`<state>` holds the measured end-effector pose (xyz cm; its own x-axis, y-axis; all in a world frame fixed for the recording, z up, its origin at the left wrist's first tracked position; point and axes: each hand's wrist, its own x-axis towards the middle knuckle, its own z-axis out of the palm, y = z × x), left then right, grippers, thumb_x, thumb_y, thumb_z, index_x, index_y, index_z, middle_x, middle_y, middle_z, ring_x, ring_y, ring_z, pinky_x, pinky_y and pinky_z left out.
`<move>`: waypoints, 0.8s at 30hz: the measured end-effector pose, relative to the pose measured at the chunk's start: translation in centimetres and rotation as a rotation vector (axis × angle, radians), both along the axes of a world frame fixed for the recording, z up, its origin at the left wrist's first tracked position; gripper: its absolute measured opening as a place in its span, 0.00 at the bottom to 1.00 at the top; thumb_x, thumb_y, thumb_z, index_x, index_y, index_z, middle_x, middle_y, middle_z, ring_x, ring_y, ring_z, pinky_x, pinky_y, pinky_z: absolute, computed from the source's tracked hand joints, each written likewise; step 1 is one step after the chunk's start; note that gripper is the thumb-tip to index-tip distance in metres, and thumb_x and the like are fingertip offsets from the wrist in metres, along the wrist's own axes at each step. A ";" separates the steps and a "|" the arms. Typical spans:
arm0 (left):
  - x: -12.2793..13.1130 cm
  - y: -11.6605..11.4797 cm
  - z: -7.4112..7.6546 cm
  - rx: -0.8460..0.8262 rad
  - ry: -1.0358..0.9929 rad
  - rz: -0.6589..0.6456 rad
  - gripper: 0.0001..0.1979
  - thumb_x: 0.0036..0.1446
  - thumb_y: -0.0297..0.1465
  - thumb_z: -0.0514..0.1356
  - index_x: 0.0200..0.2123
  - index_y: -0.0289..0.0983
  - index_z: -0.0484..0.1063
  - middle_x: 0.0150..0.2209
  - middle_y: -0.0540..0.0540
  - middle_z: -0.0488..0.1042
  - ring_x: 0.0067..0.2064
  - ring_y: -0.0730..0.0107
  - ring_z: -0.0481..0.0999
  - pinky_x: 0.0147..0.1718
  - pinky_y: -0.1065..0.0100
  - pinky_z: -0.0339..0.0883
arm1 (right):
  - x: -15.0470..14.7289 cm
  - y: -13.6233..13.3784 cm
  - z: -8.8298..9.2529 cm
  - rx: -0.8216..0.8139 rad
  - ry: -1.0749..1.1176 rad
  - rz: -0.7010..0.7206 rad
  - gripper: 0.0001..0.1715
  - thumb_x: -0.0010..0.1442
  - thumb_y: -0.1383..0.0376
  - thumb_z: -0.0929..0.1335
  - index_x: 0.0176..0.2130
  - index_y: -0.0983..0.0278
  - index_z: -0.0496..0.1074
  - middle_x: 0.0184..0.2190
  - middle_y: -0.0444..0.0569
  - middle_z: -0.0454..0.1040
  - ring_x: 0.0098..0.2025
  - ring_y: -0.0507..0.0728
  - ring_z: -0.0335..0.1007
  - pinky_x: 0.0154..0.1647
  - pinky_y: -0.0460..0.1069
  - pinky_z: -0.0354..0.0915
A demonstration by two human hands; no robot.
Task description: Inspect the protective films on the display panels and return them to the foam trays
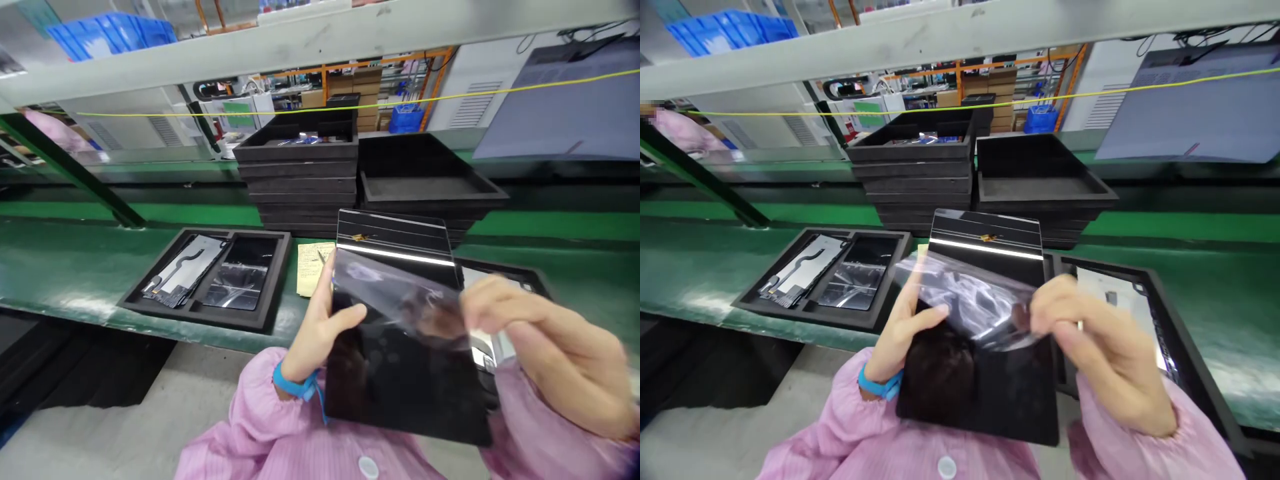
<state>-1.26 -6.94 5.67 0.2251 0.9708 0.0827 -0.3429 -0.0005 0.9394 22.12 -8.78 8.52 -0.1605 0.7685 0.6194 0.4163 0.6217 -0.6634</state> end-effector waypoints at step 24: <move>-2.2 6.9 0.5 -0.019 0.275 0.328 0.19 0.59 0.27 0.54 0.52 0.40 0.74 0.56 0.54 0.73 0.68 0.64 0.55 0.69 0.61 0.44 | -3.9 8.5 3.5 0.110 0.202 -0.064 0.16 0.55 0.70 0.70 0.19 0.65 0.64 0.36 0.46 0.76 0.44 0.58 0.71 0.48 0.56 0.63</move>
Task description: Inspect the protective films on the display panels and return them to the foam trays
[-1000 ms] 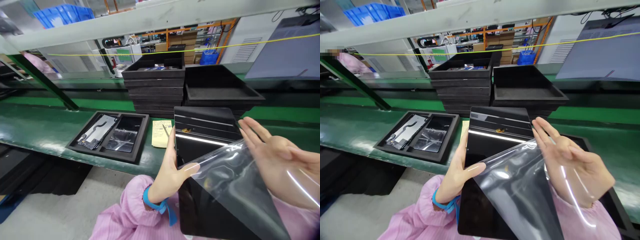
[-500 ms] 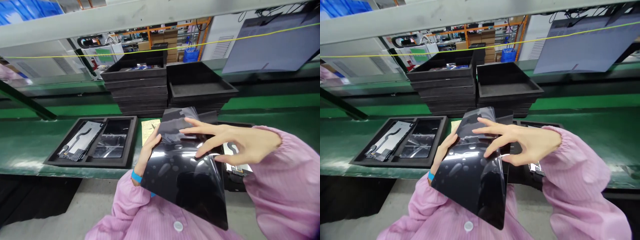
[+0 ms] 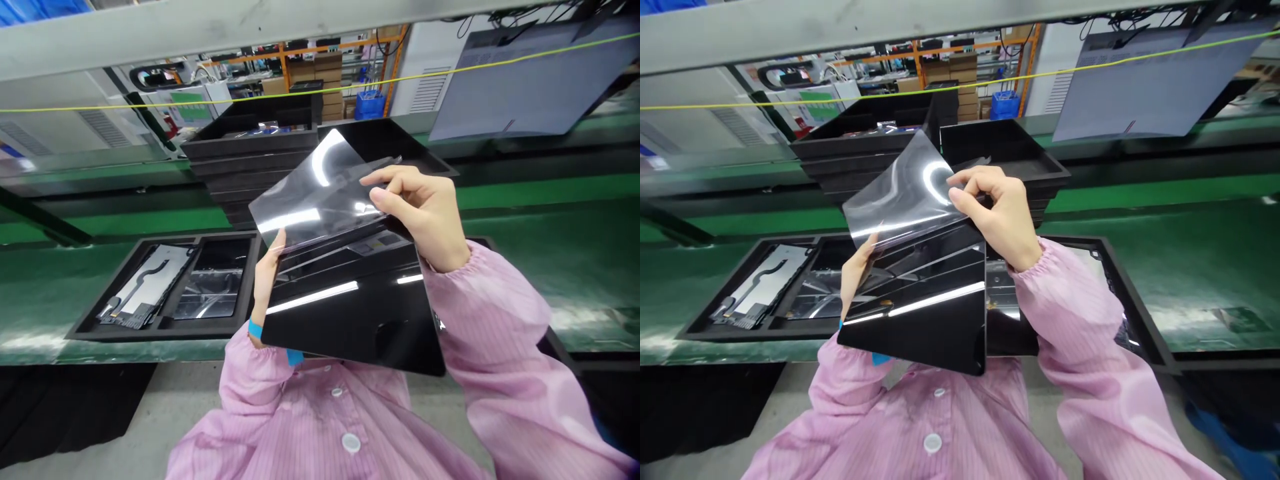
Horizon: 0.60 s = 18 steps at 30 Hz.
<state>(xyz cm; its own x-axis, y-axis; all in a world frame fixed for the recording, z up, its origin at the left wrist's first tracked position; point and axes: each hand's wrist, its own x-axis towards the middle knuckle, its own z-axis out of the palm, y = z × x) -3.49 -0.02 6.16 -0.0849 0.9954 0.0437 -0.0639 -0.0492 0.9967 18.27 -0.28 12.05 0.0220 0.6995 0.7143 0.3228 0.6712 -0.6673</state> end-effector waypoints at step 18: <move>0.9 0.4 0.6 0.027 -0.062 -0.031 0.19 0.64 0.36 0.51 0.57 0.44 0.70 0.57 0.56 0.72 0.68 0.65 0.53 0.69 0.59 0.40 | 0.0 0.3 0.1 -0.039 0.078 0.014 0.16 0.56 0.68 0.69 0.20 0.65 0.64 0.32 0.47 0.75 0.38 0.55 0.71 0.43 0.51 0.63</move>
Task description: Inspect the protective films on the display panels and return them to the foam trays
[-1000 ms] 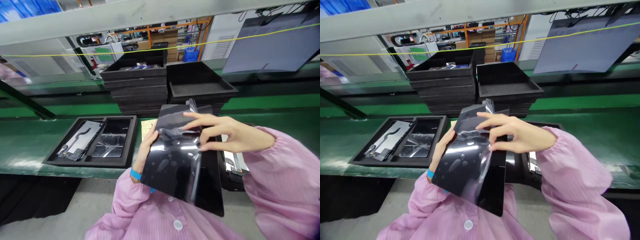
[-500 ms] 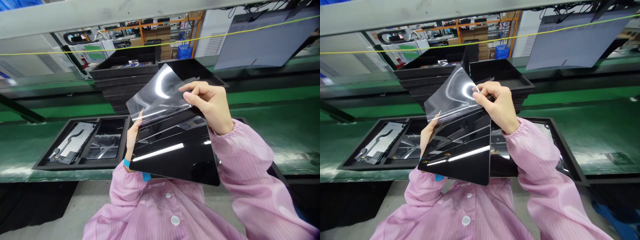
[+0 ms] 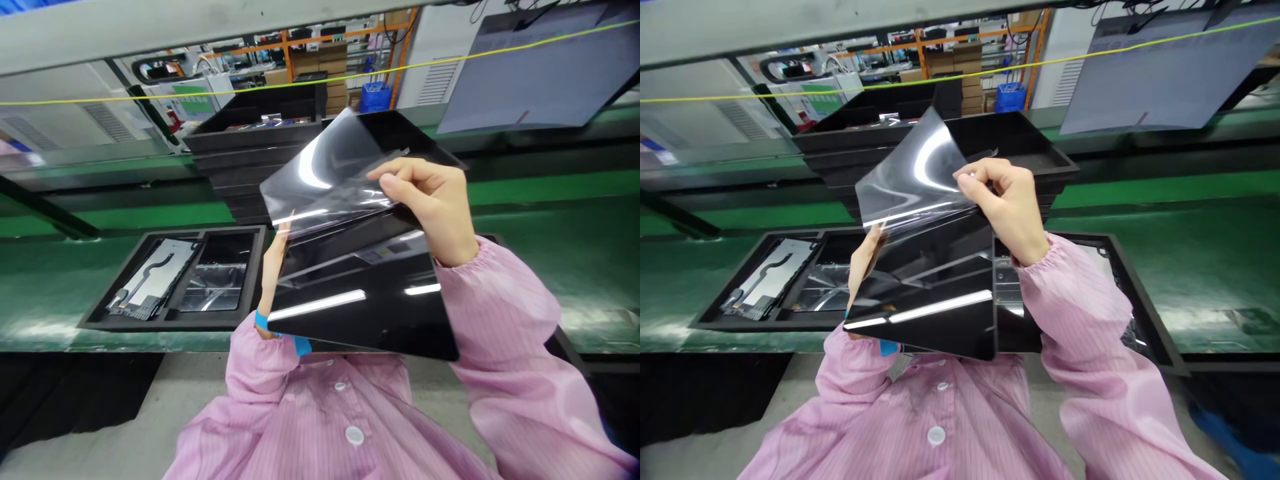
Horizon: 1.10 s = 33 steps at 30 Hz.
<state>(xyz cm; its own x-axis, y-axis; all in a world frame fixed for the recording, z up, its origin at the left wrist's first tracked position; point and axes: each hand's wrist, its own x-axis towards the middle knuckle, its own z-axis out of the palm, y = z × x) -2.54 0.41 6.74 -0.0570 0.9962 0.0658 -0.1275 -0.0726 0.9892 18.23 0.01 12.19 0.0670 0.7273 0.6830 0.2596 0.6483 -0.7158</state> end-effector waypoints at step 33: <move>-0.1 -4.8 -2.7 0.071 -0.161 -0.276 0.37 0.55 0.30 0.63 0.66 0.48 0.54 0.70 0.54 0.49 0.71 0.62 0.44 0.69 0.62 0.39 | 4.9 1.9 -3.1 0.061 -0.322 -0.347 0.19 0.59 0.52 0.69 0.26 0.62 0.67 0.21 0.46 0.67 0.22 0.50 0.60 0.24 0.48 0.53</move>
